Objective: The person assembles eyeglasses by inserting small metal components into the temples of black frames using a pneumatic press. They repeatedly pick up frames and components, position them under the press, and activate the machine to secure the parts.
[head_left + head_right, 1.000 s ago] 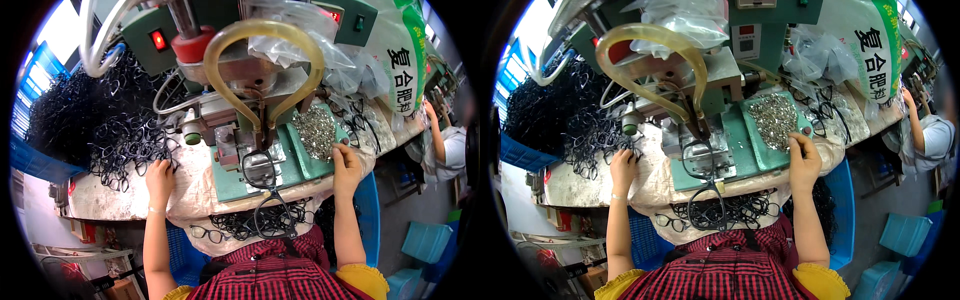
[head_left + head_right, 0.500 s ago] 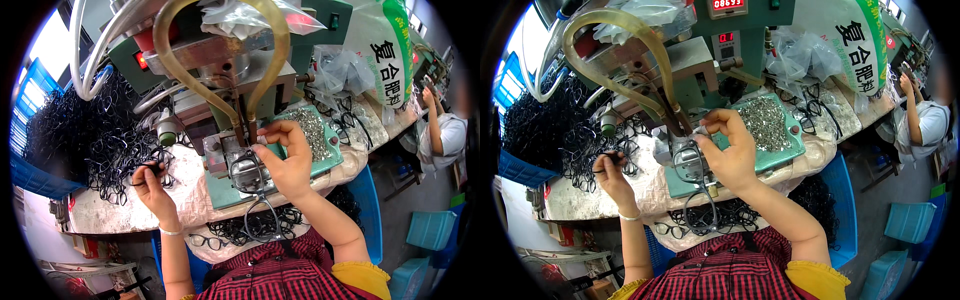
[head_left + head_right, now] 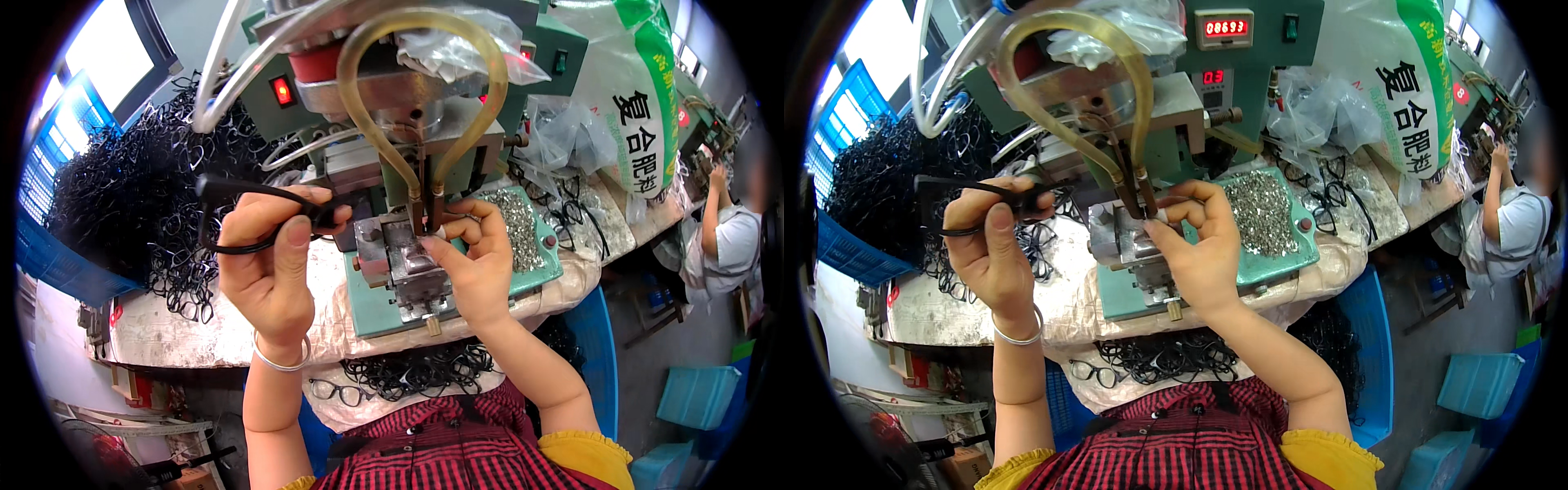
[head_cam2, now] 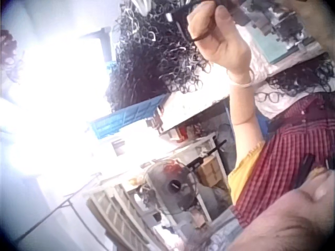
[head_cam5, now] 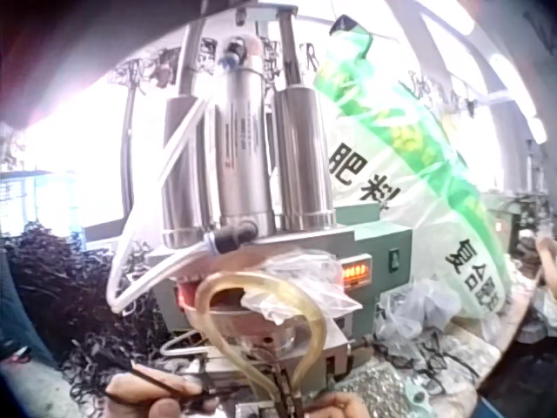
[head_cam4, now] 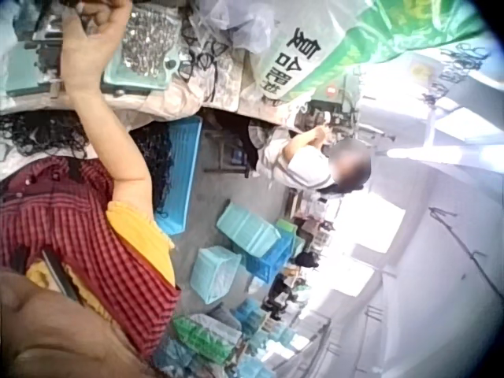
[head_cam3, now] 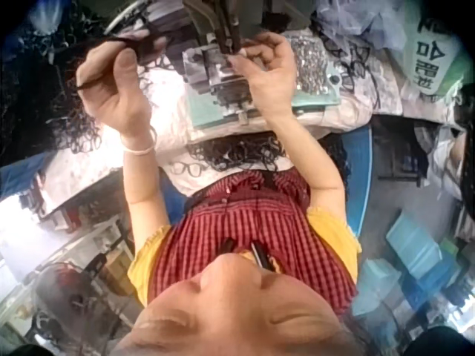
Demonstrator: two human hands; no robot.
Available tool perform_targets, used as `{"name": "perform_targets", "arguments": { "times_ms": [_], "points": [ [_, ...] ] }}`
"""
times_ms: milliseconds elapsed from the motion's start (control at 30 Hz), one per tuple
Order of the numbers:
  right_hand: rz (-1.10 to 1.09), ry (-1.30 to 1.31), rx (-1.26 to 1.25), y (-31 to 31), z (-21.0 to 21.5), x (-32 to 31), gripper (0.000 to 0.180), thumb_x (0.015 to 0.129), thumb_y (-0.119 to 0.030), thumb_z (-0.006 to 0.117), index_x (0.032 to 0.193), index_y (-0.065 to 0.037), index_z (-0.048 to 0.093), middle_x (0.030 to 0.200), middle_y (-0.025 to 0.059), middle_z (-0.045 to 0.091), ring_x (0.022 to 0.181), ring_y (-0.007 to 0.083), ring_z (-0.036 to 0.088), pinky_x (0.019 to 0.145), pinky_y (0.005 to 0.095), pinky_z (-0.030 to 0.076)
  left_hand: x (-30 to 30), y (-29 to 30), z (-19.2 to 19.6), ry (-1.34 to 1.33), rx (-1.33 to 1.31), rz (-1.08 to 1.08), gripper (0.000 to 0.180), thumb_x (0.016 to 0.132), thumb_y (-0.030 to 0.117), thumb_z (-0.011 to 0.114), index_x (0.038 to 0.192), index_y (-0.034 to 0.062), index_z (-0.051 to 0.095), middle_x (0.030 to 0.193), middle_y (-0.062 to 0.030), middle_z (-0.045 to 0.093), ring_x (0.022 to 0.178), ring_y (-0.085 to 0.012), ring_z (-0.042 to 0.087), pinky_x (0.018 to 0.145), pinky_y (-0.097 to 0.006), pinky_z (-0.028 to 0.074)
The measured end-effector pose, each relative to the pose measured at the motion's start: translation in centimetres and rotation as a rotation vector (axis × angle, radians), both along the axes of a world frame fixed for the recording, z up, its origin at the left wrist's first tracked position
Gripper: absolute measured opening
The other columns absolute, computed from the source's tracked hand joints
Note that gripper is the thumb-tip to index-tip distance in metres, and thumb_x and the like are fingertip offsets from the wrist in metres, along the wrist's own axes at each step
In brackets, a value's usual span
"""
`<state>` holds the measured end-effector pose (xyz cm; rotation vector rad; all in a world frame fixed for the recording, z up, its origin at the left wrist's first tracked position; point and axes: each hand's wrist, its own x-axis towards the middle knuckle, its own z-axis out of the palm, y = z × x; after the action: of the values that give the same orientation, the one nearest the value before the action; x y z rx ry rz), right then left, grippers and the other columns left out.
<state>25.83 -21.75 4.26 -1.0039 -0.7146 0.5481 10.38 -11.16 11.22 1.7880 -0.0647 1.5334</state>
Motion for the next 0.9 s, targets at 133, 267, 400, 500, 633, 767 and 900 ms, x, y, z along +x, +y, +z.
{"name": "perform_targets", "arguments": {
  "times_ms": [133,267,400,500,633,767,900],
  "points": [
    [0.025,0.01,0.076,0.1,0.1,-0.4,0.049,0.084,0.008,0.066,0.126,0.001,0.044,0.096,0.0061,0.067,0.091,0.0113,0.062,0.086,0.0267,0.047,-0.3,-0.3,0.4,0.018,-0.017,-0.005,0.011,0.098,-0.003,0.052,0.109,-0.0065,0.05,0.107,-0.0208,0.059,0.092,-0.0252,0.066,0.079,-0.038,0.063],
    [-0.004,-0.151,-0.025,-1.6,1.1,-0.2,0.057,0.084,0.004,0.065,0.136,0.004,0.042,0.106,0.0109,0.069,0.103,0.0173,0.064,0.096,0.0315,0.046,-1.0,-1.4,0.1,0.198,0.204,0.162,0.016,0.09,-0.01,0.057,0.1,0.0013,0.063,0.098,-0.0167,0.071,0.085,-0.0247,0.068,0.075,-0.034,0.055],
    [-0.052,-0.416,-0.218,-3.4,1.1,3.5,0.057,0.084,-0.002,0.066,0.139,-0.003,0.048,0.117,0.0131,0.066,0.112,0.021,0.062,0.102,0.0352,0.044,-0.3,-3.8,-4.2,0.399,0.492,0.104,0.03,0.073,0.004,0.073,0.102,0.0098,0.074,0.102,-0.0032,0.073,0.068,-0.0206,0.057,0.084,-0.041,0.052],
    [-0.533,-0.433,-0.058,-3.7,-2.8,9.3,0.047,0.087,0.002,0.062,0.133,-0.004,0.053,0.109,0.0098,0.064,0.098,0.0187,0.061,0.09,0.0309,0.048,0.3,-4.2,-5.1,0.516,0.536,0.112,0.023,0.073,0.008,0.08,0.096,0.0104,0.076,0.102,-0.0046,0.074,0.072,-0.0207,0.059,0.088,-0.044,0.053],
    [-0.538,-0.608,-0.449,-5.7,-7.5,10.3,0.027,0.081,-0.003,0.067,0.108,-0.005,0.067,0.093,0.0115,0.067,0.095,0.0225,0.064,0.085,0.0354,0.05,0.7,-4.3,-4.3,0.56,0.54,0.097,0.025,0.072,0.006,0.081,0.096,0.0106,0.076,0.103,-0.0044,0.074,0.071,-0.0201,0.058,0.088,-0.043,0.052],
    [-0.429,-1.304,-0.51,-4.2,-6.3,7.0,0.014,0.07,-0.01,0.072,0.084,-0.008,0.073,0.122,0.0142,0.062,0.117,0.0324,0.056,0.081,0.0427,0.05,0.7,-4.0,-4.9,0.544,0.558,0.098,0.035,0.068,0.006,0.076,0.102,0.0105,0.073,0.106,-0.001,0.071,0.067,-0.0196,0.052,0.087,-0.042,0.052],
    [-0.369,-1.581,-0.672,-2.1,-6.0,6.5,0.01,0.072,-0.014,0.067,0.077,-0.007,0.074,0.131,0.0154,0.059,0.127,0.0295,0.051,0.076,0.0403,0.049,0.6,-4.8,-4.6,0.561,0.506,0.121,0.024,0.072,0.004,0.081,0.095,0.0084,0.075,0.103,-0.0061,0.074,0.077,-0.0226,0.063,0.089,-0.044,0.053]
  ]
}}
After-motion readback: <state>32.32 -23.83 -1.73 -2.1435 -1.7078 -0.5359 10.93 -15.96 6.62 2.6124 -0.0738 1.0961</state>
